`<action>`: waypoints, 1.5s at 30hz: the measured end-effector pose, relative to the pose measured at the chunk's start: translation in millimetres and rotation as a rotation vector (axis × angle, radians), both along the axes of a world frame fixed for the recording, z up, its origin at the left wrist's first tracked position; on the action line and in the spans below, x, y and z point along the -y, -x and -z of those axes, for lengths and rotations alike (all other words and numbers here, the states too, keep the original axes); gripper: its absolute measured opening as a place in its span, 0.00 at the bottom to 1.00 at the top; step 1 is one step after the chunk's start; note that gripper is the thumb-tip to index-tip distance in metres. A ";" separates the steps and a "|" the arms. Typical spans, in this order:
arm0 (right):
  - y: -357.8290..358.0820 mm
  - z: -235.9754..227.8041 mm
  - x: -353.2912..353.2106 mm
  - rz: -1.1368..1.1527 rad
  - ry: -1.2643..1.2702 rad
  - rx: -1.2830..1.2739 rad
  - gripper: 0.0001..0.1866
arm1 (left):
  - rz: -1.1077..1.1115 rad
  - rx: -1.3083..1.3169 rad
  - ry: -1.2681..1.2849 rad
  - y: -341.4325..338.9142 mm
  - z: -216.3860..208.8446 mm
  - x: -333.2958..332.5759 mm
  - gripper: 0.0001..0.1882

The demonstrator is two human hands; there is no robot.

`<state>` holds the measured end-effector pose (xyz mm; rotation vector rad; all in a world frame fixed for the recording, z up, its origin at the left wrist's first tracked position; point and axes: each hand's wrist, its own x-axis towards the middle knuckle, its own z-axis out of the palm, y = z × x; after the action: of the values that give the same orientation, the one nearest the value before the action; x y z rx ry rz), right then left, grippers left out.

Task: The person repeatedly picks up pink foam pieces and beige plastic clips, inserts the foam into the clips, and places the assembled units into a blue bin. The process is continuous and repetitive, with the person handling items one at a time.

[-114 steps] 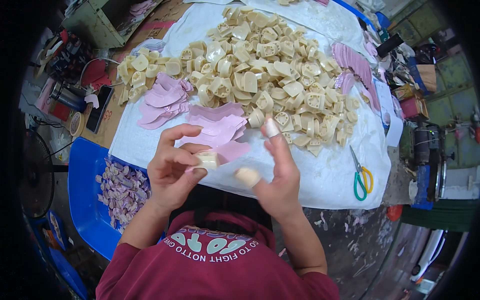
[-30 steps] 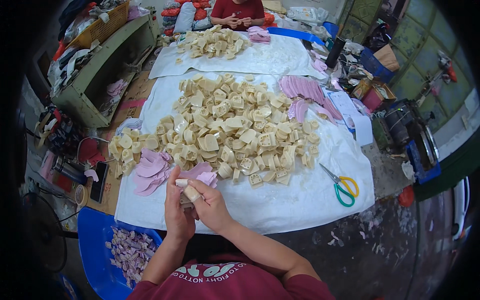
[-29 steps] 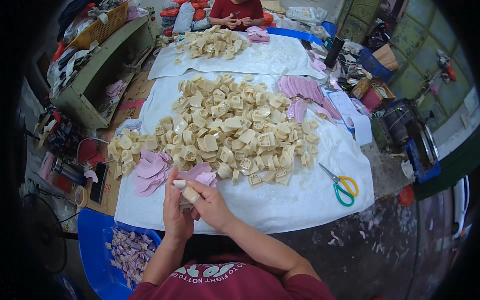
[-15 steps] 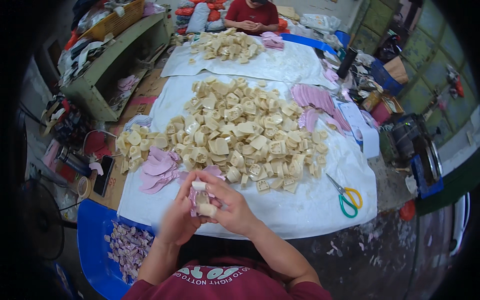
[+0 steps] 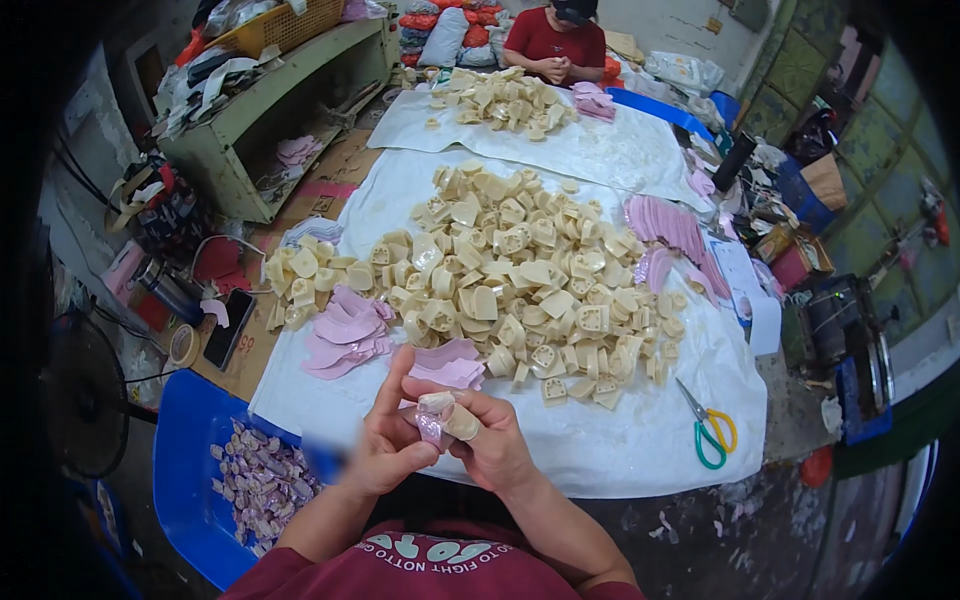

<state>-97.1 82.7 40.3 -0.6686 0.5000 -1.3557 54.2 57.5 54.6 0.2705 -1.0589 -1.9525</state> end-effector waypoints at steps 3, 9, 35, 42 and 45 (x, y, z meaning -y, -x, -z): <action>-3.3 -1.0 0.9 0.057 -0.026 -0.034 0.17 | -0.041 0.141 0.252 -6.5 10.4 11.1 0.52; 31.3 18.8 -3.7 -0.090 -0.323 -0.271 0.18 | -0.166 0.735 1.125 -20.3 4.3 28.9 0.45; 25.3 -5.1 -2.5 0.148 0.123 -0.663 0.06 | -0.486 0.831 1.150 -8.1 6.1 27.8 0.21; 35.3 4.2 7.4 0.112 0.035 -0.606 0.08 | -0.500 0.829 0.804 4.1 19.5 16.0 0.21; 31.9 7.3 3.1 0.145 0.038 -0.530 0.09 | -0.591 0.831 0.829 10.8 19.4 10.6 0.20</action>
<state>-129.0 79.5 33.0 -1.0471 0.9621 -1.3204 43.5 46.9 35.2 0.8394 -1.9341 -0.7349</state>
